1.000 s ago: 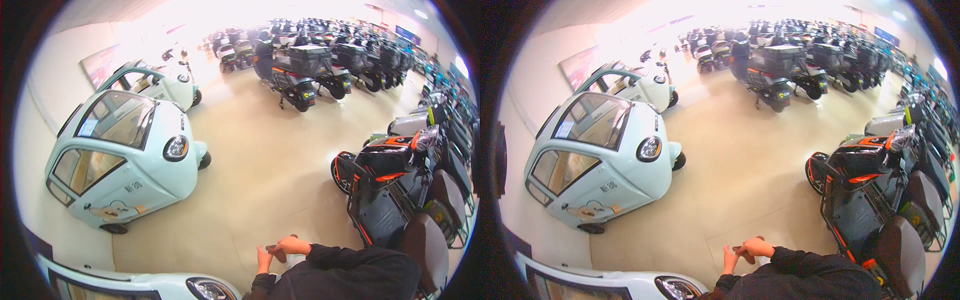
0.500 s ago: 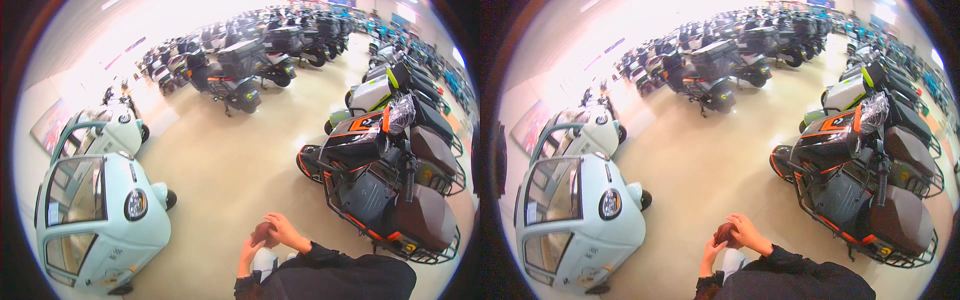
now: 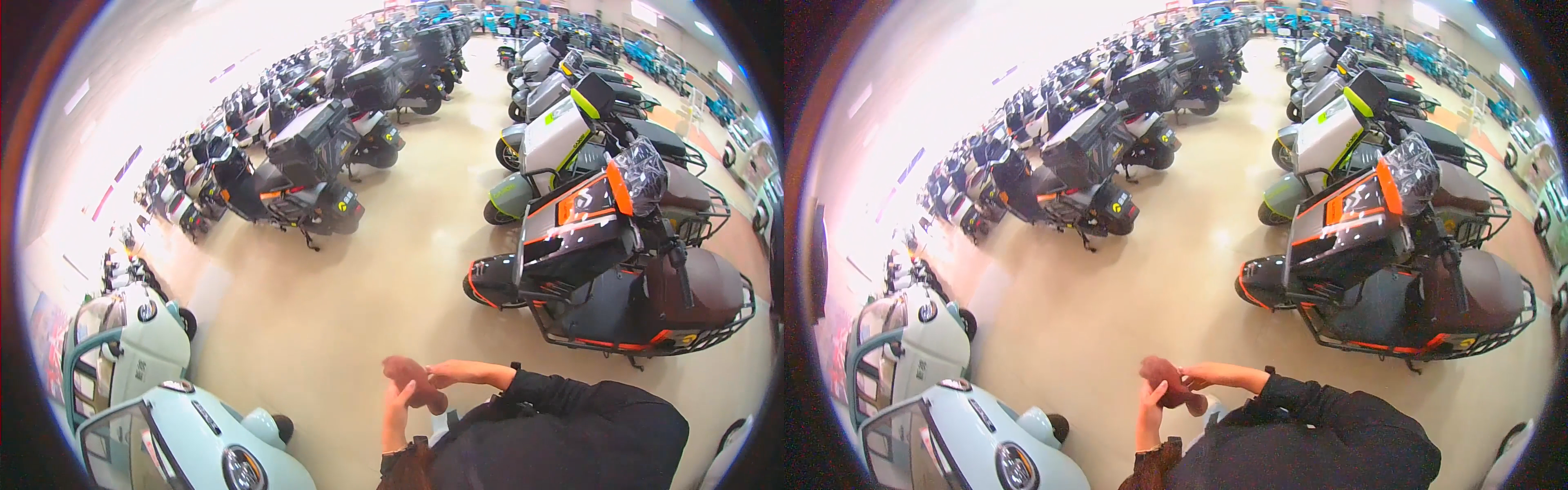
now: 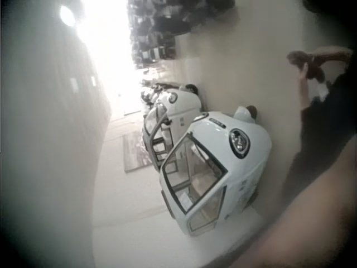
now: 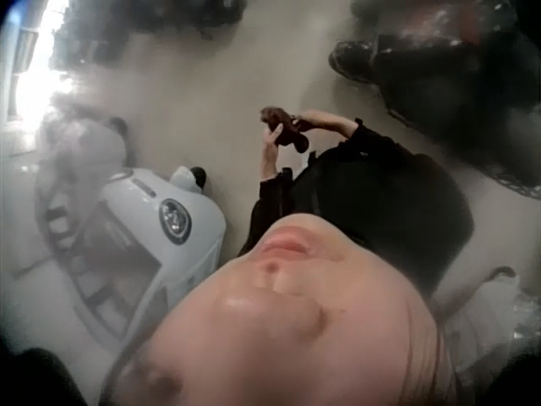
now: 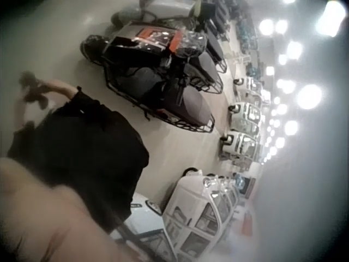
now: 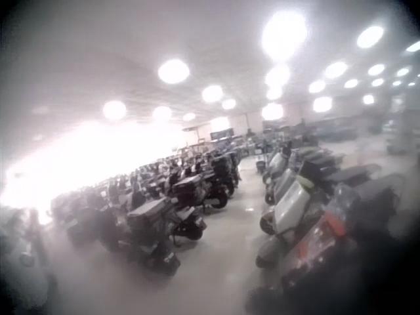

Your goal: Wiping down electric scooters and small electric cars with a red cloth in a showroom.

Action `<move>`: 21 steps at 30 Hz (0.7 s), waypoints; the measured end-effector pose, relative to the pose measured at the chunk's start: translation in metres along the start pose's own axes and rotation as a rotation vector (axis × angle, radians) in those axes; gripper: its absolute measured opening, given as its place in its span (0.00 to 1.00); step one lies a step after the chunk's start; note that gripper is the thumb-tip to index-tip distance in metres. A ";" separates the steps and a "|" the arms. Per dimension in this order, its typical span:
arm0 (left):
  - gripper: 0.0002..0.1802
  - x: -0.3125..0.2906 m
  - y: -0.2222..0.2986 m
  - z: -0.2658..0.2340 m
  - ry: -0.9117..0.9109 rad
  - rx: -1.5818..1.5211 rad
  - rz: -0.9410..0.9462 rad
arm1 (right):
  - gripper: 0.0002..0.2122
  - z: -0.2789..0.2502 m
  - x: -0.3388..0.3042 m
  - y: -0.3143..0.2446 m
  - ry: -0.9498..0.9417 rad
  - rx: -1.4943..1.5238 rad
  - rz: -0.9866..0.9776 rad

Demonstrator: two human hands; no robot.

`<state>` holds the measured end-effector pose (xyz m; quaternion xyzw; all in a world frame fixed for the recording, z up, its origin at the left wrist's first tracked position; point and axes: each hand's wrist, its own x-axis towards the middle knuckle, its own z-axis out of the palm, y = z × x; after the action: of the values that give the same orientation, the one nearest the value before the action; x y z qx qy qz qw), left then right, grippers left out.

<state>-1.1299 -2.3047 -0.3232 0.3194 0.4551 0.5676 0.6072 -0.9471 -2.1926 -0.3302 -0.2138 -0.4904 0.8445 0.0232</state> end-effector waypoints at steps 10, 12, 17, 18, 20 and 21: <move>0.48 0.146 0.067 -0.027 -0.266 0.004 -0.061 | 0.23 -0.067 0.108 -0.042 0.126 0.394 -0.070; 0.48 0.169 0.077 -0.025 -0.245 0.056 -0.032 | 0.24 -0.062 0.098 -0.093 0.217 0.415 0.002; 0.47 0.221 0.104 -0.051 -0.147 0.154 0.055 | 0.27 -0.109 0.140 -0.152 0.113 0.367 0.111; 0.46 0.230 0.110 -0.055 -0.102 0.131 0.017 | 0.26 -0.111 0.139 -0.170 0.105 0.281 0.070; 0.46 0.250 0.122 -0.064 -0.084 0.135 -0.032 | 0.24 -0.127 0.152 -0.170 0.186 0.166 -0.022; 0.45 0.263 0.125 -0.068 -0.086 0.207 -0.018 | 0.24 -0.130 0.152 -0.175 0.203 0.188 -0.048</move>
<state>-1.2577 -2.0366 -0.2861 0.4005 0.4875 0.4978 0.5951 -1.0644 -1.9575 -0.2905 -0.2833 -0.4094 0.8599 0.1125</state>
